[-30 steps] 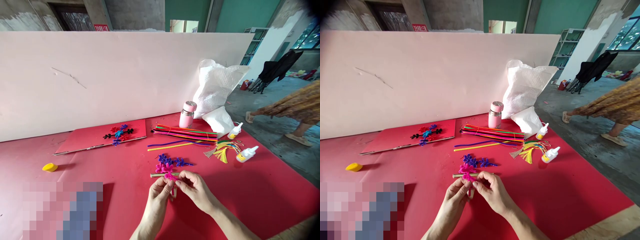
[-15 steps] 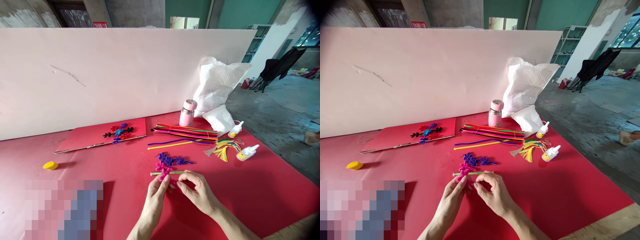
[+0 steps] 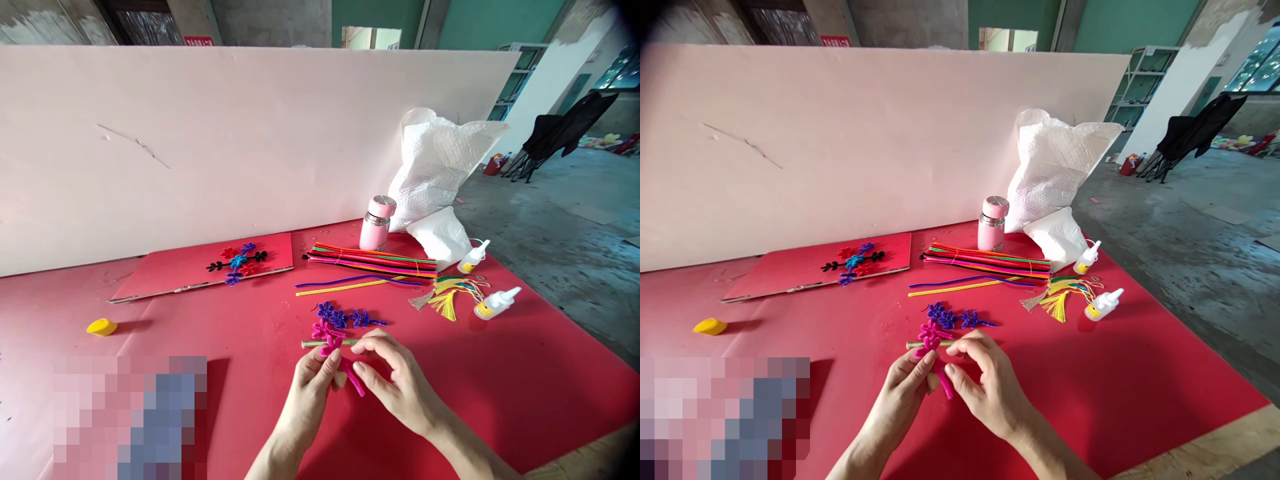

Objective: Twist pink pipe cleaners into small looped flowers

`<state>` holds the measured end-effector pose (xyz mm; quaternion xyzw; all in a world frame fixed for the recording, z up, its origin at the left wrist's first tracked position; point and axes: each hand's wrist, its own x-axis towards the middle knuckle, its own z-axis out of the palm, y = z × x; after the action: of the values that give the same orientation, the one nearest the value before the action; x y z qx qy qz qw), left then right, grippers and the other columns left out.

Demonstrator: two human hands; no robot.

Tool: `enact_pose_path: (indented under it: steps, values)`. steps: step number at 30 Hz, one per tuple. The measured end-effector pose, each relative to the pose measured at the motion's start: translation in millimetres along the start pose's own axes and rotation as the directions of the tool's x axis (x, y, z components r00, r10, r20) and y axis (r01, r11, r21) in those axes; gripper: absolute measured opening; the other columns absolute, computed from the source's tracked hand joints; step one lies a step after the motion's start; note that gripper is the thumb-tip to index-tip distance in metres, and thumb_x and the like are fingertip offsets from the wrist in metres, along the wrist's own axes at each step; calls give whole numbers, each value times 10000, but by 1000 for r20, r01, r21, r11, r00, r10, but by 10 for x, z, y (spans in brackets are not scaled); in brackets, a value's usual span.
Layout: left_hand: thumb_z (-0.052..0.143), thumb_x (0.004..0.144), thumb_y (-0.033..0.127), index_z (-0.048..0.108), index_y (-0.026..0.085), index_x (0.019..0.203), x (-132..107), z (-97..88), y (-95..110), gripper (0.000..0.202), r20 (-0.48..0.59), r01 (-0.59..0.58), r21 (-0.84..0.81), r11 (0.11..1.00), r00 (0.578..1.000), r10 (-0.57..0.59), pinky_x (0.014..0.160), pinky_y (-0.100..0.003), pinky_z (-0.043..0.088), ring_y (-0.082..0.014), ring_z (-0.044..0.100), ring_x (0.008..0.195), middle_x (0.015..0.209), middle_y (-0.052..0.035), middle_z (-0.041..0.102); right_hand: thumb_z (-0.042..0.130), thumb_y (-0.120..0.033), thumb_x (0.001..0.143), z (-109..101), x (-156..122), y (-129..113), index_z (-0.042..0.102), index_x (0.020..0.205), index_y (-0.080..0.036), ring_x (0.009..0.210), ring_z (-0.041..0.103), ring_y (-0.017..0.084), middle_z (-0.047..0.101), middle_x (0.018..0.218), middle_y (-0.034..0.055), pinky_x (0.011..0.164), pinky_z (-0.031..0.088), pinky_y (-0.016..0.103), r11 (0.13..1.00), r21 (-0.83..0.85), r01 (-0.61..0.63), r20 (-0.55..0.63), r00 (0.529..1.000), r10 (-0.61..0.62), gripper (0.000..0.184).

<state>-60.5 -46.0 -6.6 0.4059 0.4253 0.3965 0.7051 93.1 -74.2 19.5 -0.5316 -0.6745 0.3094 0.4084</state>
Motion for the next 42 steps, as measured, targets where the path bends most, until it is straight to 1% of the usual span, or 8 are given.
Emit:
enact_pose_path:
  steps: [7, 15, 19, 24, 28, 32, 35, 42]
  values:
    - [614, 725, 339, 568, 147, 625, -15, 51, -17, 222, -110, -95, 80, 992, 989, 104, 538, -210, 353, -92, 415, 521, 527, 29, 520, 537, -172, 751, 120, -48, -51, 503, 609, -188, 635, 476, 151, 503, 633, 5, 613, 346, 274, 932, -358, 49, 34, 999, -40, 147]
    - [618, 724, 330, 568, 141, 652, -43, 98, -64, 208, -128, -66, 5, 998, 990, 66, 489, -200, 331, -81, 399, 508, 541, 37, 500, 523, -115, 686, 373, -65, -85, 417, 543, -186, 565, 447, 132, 463, 573, -9, 539, 308, 246, 931, -366, 5, -49, 998, -25, 192]
    - [643, 698, 335, 581, 147, 643, -29, 87, -41, 206, -141, -37, -37, 999, 989, 32, 497, -199, 342, -80, 408, 505, 541, 43, 500, 528, -130, 698, 369, -67, -93, 431, 542, -187, 574, 463, 144, 489, 578, 0, 564, 317, 264, 923, -383, 22, -38, 998, -40, 193]
    - [634, 706, 351, 585, 139, 630, 1, 39, -16, 230, -94, -28, 21, 999, 995, 30, 501, -201, 331, -75, 385, 495, 525, 41, 487, 473, -232, 820, 70, -11, -120, 543, 737, -196, 660, 514, 157, 558, 672, 18, 635, 366, 266, 980, -198, -1, -4, 1000, 0, 114]
    - [633, 712, 341, 565, 140, 600, -11, 33, -12, 240, -23, 8, 49, 999, 1000, -7, 473, -196, 288, -64, 325, 461, 473, 57, 427, 442, -275, 844, -114, 68, -65, 543, 696, -187, 582, 460, 126, 502, 639, -5, 534, 343, 231, 992, -62, -111, 97, 988, 116, 200]
    - [603, 739, 349, 559, 145, 608, -35, 45, 8, 246, 35, 17, 68, 998, 999, -20, 483, -205, 282, -72, 325, 464, 461, 55, 422, 442, -307, 839, -137, 109, -22, 454, 560, -177, 489, 315, 85, 327, 523, -53, 445, 244, 215, 977, 57, -207, 307, 935, 180, 308]
    - [606, 731, 361, 553, 148, 601, -43, 49, 22, 255, 50, 21, 73, 997, 998, -24, 487, -211, 281, -77, 324, 466, 455, 56, 412, 501, -275, 796, -130, 120, -17, 458, 574, -171, 490, 334, 80, 373, 523, -56, 445, 254, 207, 953, 134, -272, 400, 895, 199, 249]
    - [600, 739, 355, 539, 149, 591, -26, 39, 12, 261, 51, 21, 82, 996, 998, -25, 497, -203, 281, -74, 323, 478, 460, 60, 412, 512, -213, 772, -73, 103, 18, 502, 639, -168, 511, 362, 83, 406, 555, -49, 465, 291, 197, 919, 261, -294, 350, 916, 194, 141]
